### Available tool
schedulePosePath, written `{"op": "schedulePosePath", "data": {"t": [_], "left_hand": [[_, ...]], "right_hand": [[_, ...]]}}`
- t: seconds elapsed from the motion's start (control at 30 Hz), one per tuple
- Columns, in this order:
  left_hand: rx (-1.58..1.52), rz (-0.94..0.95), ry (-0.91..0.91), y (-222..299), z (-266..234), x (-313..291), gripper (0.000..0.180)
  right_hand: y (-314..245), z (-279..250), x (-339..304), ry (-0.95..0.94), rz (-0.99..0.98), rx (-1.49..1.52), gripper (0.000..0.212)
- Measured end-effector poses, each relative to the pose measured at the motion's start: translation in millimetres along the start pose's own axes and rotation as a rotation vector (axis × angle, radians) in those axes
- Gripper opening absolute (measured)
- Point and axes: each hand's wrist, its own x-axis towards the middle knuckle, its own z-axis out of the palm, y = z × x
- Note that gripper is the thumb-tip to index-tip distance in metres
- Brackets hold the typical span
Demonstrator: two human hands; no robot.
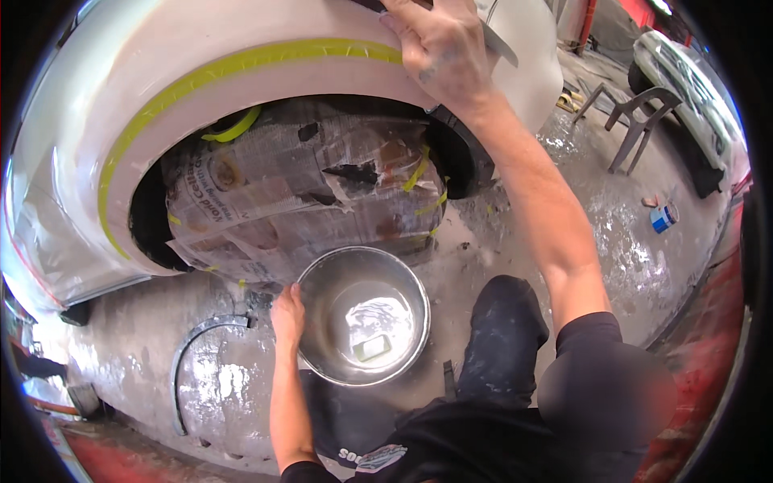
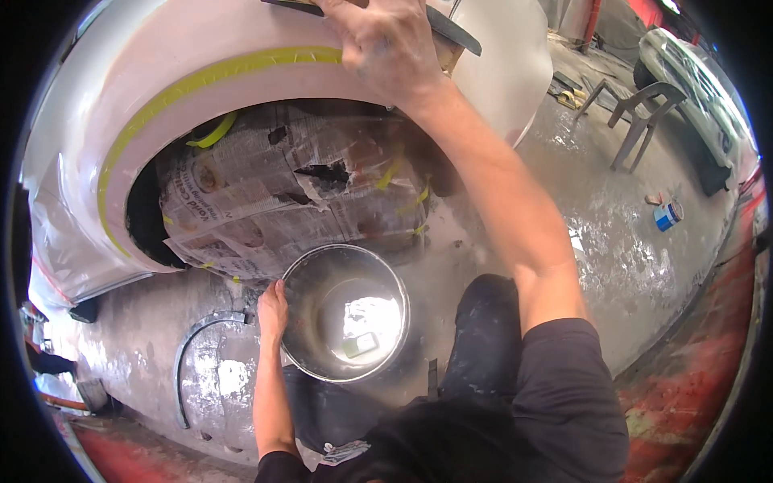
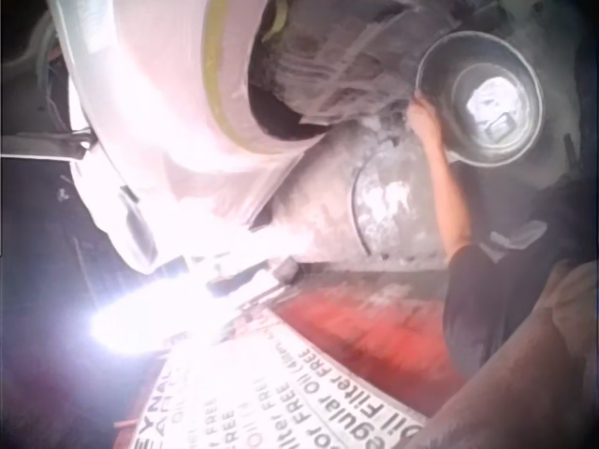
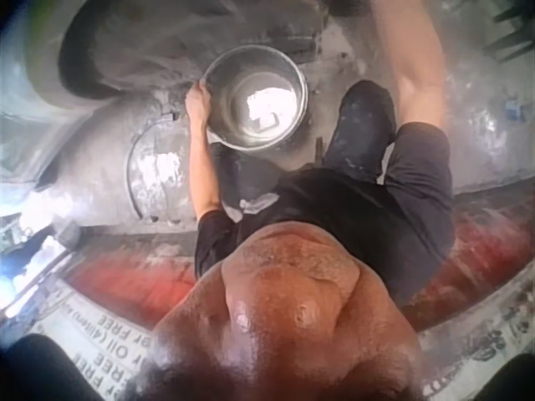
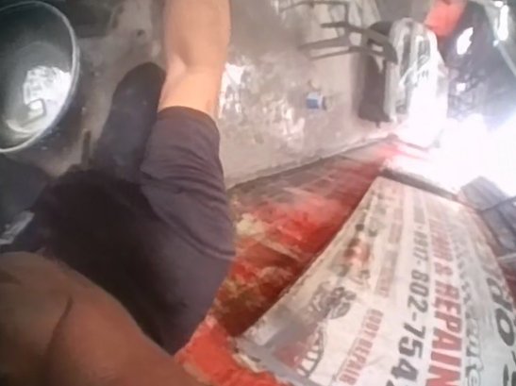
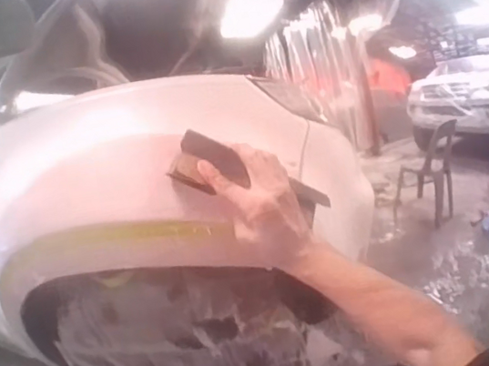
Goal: The person sands the wheel arch area of a white car using a sanding block and water. They repeatedly dip the sanding block into a bucket of water and rub it against the car's surface.
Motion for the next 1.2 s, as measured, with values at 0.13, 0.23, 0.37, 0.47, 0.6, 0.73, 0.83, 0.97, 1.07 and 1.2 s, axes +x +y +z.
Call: {"op": "schedulePosePath", "data": {"t": [0.13,0.23,0.37,0.47,0.6,0.73,0.83,0.97,1.07,1.2], "left_hand": [[-0.016,-0.003,0.016,-1,4,1,0.047],[-0.025,0.007,0.017,1,0,1,0.046],[-0.024,0.017,0.028,-4,4,-2,0.046],[0.008,0.027,0.039,-6,7,3,0.046],[0.056,-0.005,0.017,8,-4,0,0.041],[0.053,0.205,0.321,9,-13,-3,0.036],[0.129,0.397,0.563,46,-51,-6,0.049],[0.264,0.696,0.819,181,-148,17,0.066],[0.404,0.809,0.921,247,-192,53,0.076],[0.624,0.84,0.899,296,-207,109,0.092]], "right_hand": [[-10,-10,-72,0.01,-0.031,0.0,0.059],[3,-14,-60,0.003,-0.047,0.002,0.055],[15,-16,-50,-0.011,0.048,-0.002,0.054],[2,-31,-99,-0.019,0.096,0.019,0.057],[32,-27,-61,-0.019,0.091,-0.018,0.054],[33,-51,-37,0.037,0.381,0.18,0.059],[-18,-76,-79,0.036,0.584,0.448,0.044],[-106,-92,-172,-0.155,0.861,1.049,0.051],[-173,-76,-235,-0.506,1.255,1.301,0.058],[-224,-52,-293,-0.637,1.617,1.642,0.064]]}}
